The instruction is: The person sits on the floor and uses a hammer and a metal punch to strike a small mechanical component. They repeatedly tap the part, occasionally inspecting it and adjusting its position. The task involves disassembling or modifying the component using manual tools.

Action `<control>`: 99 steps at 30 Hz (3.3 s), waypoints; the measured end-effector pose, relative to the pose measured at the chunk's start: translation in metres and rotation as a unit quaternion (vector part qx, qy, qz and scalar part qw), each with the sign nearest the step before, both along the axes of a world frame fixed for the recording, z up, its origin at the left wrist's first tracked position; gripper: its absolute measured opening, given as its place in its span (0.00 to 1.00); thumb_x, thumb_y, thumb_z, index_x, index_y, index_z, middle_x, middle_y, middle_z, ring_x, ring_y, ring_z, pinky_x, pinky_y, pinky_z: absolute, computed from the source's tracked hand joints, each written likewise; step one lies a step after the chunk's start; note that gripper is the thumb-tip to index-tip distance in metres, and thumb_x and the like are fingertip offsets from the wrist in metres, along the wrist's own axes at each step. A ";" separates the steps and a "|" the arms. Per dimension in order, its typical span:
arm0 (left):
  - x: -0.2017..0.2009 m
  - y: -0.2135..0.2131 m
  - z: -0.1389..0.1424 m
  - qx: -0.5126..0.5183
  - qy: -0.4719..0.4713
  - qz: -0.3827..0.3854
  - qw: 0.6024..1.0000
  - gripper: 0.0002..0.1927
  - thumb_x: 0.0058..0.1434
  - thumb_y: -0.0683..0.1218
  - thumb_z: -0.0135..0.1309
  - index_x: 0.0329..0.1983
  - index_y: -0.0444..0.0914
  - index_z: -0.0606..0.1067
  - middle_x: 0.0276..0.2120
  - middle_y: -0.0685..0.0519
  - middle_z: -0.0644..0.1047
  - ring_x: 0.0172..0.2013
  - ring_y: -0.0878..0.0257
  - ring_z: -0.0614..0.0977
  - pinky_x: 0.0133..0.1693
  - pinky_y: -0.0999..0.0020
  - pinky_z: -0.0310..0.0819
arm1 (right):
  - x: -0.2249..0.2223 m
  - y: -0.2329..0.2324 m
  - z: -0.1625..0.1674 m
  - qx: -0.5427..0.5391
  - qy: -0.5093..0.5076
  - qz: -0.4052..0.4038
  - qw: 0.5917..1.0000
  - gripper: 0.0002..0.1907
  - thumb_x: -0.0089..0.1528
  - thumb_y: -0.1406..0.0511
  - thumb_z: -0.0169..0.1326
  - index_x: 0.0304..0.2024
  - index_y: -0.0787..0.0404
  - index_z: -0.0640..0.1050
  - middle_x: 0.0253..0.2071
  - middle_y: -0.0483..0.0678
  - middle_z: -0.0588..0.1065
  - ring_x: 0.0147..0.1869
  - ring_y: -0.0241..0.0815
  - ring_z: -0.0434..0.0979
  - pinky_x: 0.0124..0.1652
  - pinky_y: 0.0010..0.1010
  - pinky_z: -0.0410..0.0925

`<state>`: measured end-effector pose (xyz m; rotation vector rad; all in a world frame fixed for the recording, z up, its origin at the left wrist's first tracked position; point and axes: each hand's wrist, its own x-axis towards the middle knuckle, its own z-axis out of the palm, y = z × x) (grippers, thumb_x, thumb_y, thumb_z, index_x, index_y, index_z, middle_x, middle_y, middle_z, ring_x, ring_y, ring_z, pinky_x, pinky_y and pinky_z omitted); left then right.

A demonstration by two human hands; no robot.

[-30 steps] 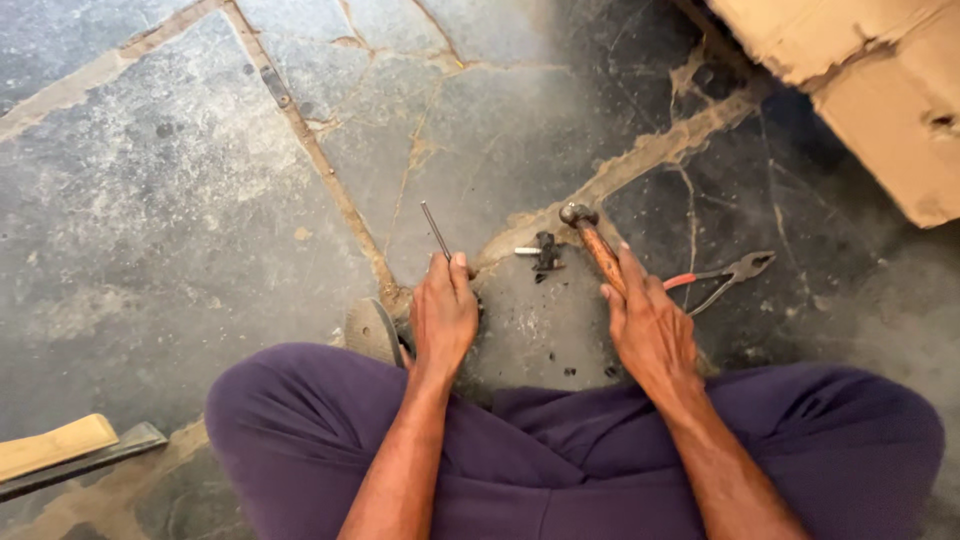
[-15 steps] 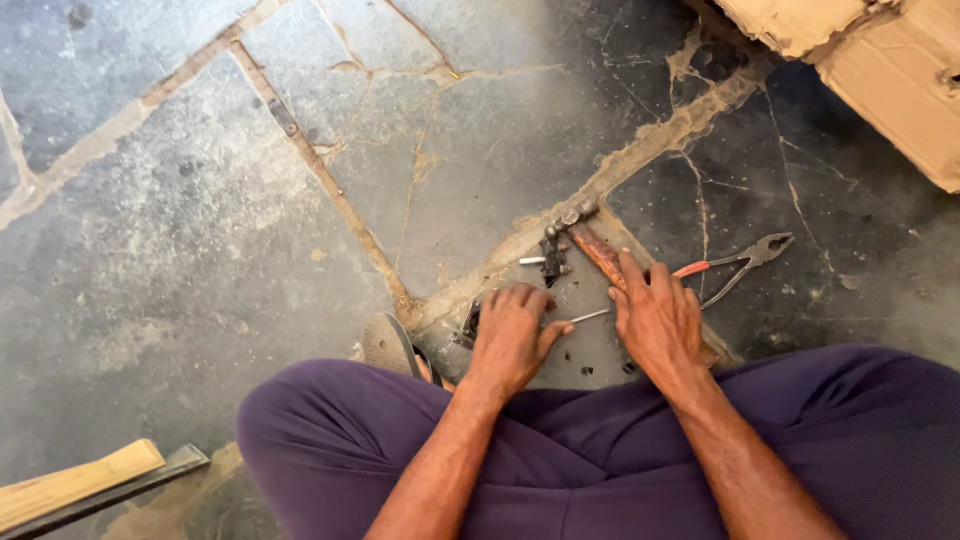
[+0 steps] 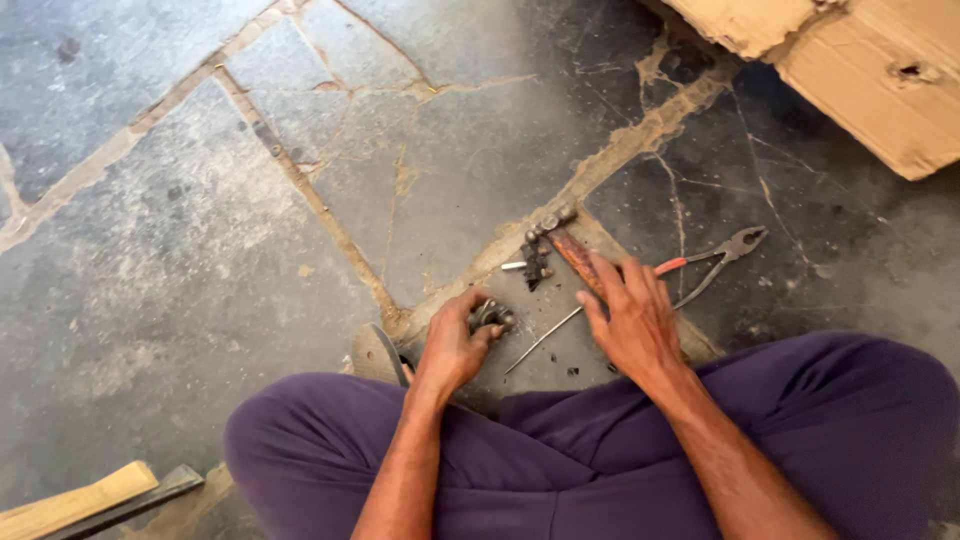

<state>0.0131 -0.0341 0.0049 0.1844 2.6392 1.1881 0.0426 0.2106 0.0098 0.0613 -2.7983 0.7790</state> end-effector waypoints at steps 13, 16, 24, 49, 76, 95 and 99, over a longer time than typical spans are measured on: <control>-0.002 0.028 0.000 0.412 -0.208 0.008 0.887 0.21 0.65 0.39 0.57 0.59 0.32 0.68 0.46 0.48 0.81 0.40 0.65 0.83 0.35 0.71 0.80 | 0.021 -0.021 0.032 -0.312 -0.092 0.092 0.941 0.29 0.58 0.69 0.63 0.63 0.61 0.74 0.52 0.51 0.78 0.49 0.40 0.84 0.47 0.29 0.77; -0.003 0.027 0.001 0.432 -0.225 0.005 0.873 0.20 0.66 0.41 0.56 0.60 0.32 0.70 0.46 0.48 0.81 0.40 0.66 0.82 0.36 0.71 0.80 | 0.020 -0.020 0.028 -0.334 -0.087 0.091 0.934 0.27 0.59 0.71 0.63 0.61 0.63 0.76 0.50 0.50 0.79 0.47 0.38 0.84 0.46 0.28 0.77; -0.005 0.031 0.006 0.395 -0.234 0.013 0.888 0.27 0.64 0.44 0.59 0.67 0.34 0.71 0.50 0.49 0.81 0.41 0.66 0.83 0.40 0.71 0.81 | 0.022 -0.018 0.010 -0.307 -0.043 0.045 0.950 0.21 0.60 0.70 0.62 0.57 0.65 0.78 0.41 0.49 0.81 0.43 0.37 0.84 0.43 0.28 0.77; 0.003 0.046 0.031 0.214 -0.133 -0.045 0.967 0.39 0.52 0.35 0.65 0.68 0.42 0.67 0.59 0.45 0.78 0.41 0.61 0.87 0.39 0.67 0.85 | 0.013 -0.020 0.003 -0.193 0.045 0.028 0.980 0.18 0.59 0.68 0.65 0.52 0.62 0.82 0.46 0.51 0.77 0.49 0.45 0.80 0.46 0.33 0.73; 0.004 0.031 0.006 0.030 -0.040 0.002 0.999 0.35 0.49 0.36 0.65 0.63 0.34 0.69 0.56 0.38 0.77 0.58 0.44 0.78 0.58 0.56 0.71 | 0.007 0.010 -0.023 -0.718 -0.133 0.012 0.683 0.16 0.72 0.66 0.47 0.58 0.72 0.72 0.48 0.58 0.79 0.48 0.46 0.82 0.50 0.39 0.76; 0.004 0.045 0.023 0.463 -0.132 -0.045 0.875 0.19 0.64 0.39 0.61 0.59 0.32 0.76 0.46 0.51 0.83 0.45 0.67 0.84 0.45 0.73 0.80 | 0.017 -0.003 0.000 -0.661 -0.126 0.059 0.737 0.19 0.69 0.67 0.52 0.62 0.69 0.73 0.56 0.55 0.76 0.57 0.43 0.79 0.55 0.40 0.75; 0.002 0.043 0.024 0.475 -0.144 -0.015 0.868 0.20 0.63 0.35 0.61 0.58 0.32 0.76 0.43 0.49 0.83 0.43 0.67 0.83 0.43 0.74 0.78 | 0.015 -0.005 0.003 -0.615 -0.112 0.073 0.777 0.20 0.67 0.69 0.53 0.62 0.68 0.72 0.58 0.54 0.76 0.60 0.43 0.78 0.54 0.39 0.76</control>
